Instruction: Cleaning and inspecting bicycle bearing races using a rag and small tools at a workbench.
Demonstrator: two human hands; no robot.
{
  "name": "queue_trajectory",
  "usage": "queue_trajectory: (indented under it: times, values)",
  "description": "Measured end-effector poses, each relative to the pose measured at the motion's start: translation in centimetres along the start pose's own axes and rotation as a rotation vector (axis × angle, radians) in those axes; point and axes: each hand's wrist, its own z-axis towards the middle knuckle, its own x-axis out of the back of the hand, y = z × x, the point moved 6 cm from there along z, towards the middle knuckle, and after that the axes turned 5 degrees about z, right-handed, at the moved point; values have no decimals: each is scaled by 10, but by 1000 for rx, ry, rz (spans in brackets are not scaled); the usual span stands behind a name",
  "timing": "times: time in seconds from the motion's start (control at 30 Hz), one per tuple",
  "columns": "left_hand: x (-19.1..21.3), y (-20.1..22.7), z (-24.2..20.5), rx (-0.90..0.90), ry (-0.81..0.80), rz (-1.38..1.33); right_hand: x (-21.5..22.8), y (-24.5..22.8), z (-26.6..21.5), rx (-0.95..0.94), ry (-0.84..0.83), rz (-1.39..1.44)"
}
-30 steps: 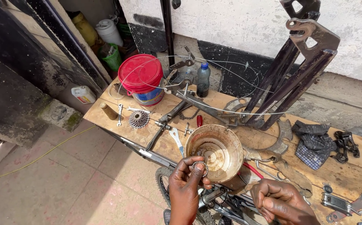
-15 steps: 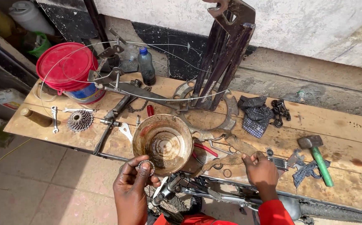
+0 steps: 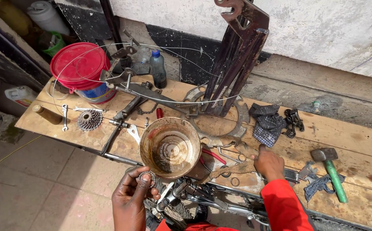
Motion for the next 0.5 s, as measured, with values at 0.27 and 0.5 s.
queue_trajectory:
  times: [0.27,0.5]
  values:
    - [7,6,-2,19,58,22,19,14,0,122,404,219]
    - [13,-3,6,-2,67,52,85,34,-47,257,529,932]
